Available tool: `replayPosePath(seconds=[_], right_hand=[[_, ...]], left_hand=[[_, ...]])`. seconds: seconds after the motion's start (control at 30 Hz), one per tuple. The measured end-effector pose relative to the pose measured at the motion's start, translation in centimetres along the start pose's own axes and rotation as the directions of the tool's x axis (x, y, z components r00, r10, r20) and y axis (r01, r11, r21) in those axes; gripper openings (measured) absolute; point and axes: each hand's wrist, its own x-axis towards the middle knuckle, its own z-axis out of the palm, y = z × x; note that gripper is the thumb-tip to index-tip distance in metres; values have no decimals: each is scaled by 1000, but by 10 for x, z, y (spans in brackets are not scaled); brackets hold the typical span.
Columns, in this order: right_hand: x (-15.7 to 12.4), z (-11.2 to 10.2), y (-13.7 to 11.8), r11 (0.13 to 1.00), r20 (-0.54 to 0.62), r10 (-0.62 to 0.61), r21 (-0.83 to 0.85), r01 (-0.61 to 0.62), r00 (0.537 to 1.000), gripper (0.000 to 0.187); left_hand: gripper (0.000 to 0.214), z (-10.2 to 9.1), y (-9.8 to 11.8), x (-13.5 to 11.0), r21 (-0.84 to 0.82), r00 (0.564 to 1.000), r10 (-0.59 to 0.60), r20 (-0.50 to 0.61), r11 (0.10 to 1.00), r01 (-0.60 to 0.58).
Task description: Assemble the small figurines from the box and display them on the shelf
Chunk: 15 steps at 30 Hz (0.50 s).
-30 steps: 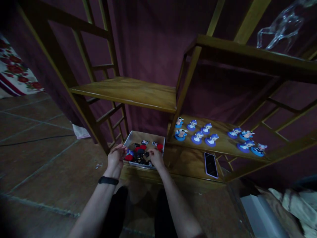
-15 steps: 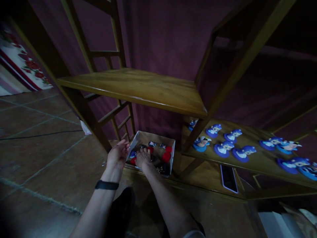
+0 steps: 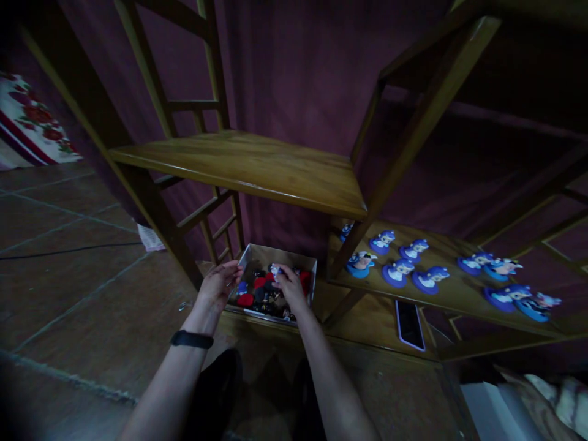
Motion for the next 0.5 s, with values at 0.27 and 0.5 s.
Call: replayPosePath(seconds=[0.27,0.5], right_hand=[[-32,-56,-5,994,-271,104,0,-108,957,29],[-23,-69,-20,985,-406,172,62,-161,897,28]], left_hand=[[9,-18,-17,10,806,966,208,156,538,-246],[18,-20,-58,7,874,971,156,180,428,-231]])
